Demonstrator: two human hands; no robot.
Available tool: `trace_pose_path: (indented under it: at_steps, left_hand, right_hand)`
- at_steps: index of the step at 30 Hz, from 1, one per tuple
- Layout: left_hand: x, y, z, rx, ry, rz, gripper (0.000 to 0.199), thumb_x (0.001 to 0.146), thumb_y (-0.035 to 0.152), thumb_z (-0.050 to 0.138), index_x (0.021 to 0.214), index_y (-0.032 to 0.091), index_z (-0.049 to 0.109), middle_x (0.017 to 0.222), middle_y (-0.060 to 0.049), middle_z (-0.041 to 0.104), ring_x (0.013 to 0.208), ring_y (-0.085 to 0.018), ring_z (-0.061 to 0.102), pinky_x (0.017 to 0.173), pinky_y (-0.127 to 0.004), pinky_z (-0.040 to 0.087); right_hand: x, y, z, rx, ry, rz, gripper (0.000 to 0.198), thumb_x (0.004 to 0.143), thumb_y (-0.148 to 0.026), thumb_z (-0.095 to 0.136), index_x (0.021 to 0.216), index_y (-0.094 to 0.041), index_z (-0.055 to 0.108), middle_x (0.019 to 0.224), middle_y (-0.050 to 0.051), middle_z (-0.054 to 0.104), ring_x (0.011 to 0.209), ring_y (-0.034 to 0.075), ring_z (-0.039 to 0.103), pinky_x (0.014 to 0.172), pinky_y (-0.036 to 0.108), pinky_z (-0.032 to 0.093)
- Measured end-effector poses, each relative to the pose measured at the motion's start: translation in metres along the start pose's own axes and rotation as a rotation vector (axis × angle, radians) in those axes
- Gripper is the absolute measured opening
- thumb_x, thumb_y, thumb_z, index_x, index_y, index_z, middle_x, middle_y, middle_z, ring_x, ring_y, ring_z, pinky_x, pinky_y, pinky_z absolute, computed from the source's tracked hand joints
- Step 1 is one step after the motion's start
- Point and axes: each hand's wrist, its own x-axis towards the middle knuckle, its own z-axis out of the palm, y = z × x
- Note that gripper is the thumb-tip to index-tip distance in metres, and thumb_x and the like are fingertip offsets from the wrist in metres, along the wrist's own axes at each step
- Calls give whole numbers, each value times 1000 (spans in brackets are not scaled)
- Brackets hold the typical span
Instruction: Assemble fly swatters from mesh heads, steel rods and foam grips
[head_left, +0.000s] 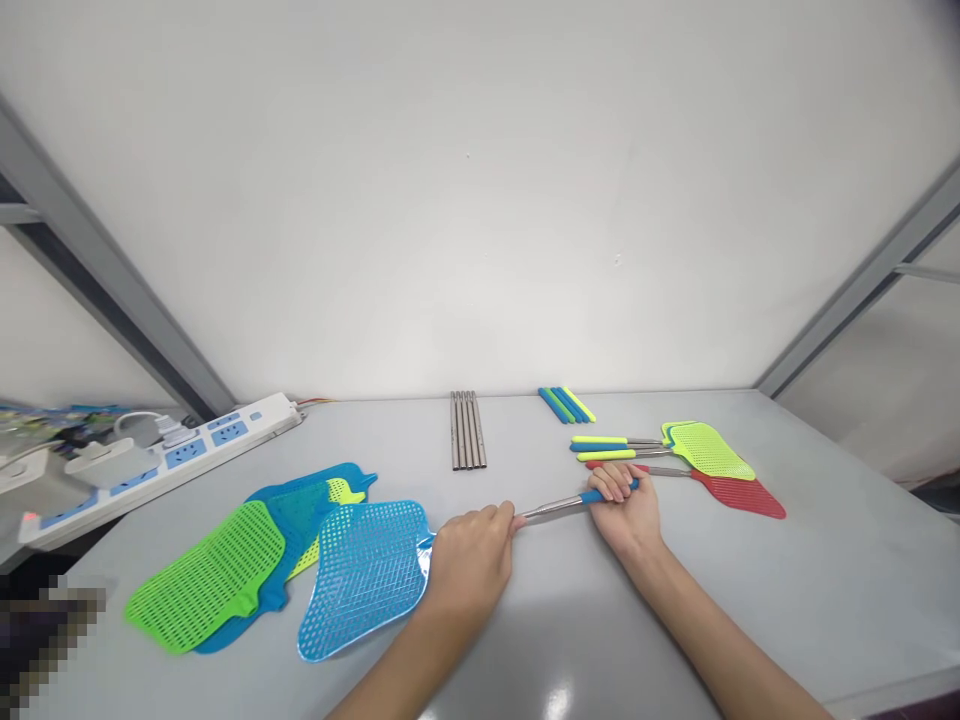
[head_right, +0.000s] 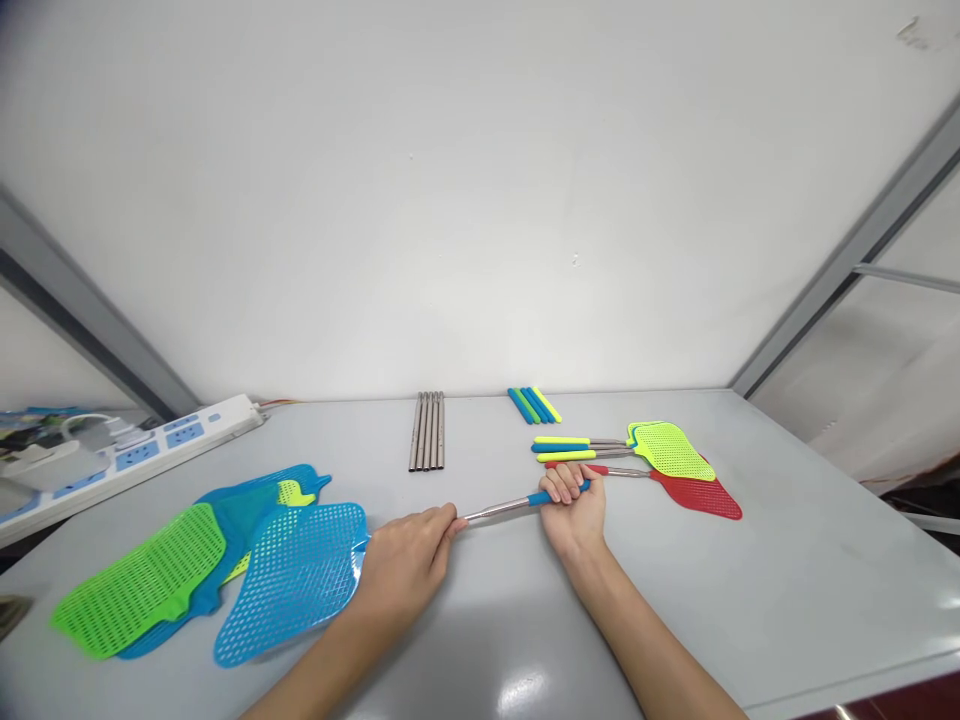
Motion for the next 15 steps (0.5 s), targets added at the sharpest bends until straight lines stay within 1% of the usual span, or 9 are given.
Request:
trace_pose_path:
  at_steps: [6,15]
  left_hand:
    - [0,-2,2,-6,31,8,30,86,31,25,76,21,51,69,1,62,63,-18,58,50,-27,34]
    - [0,-2,-1,13,33,10,28,86,29,26,78,21,52,69,1,61,63,-18,58,51,-27,34]
  right_hand:
    - [0,2,3,-8,-16,35,25,68,-14,43,54,-19,23,43,-8,19,36,5,25,36,18,28]
    - [-1,5,3,-61,-56,81,24,71,-15,42,55,-18,25,47,-7,22,40,6,28,41,19,31]
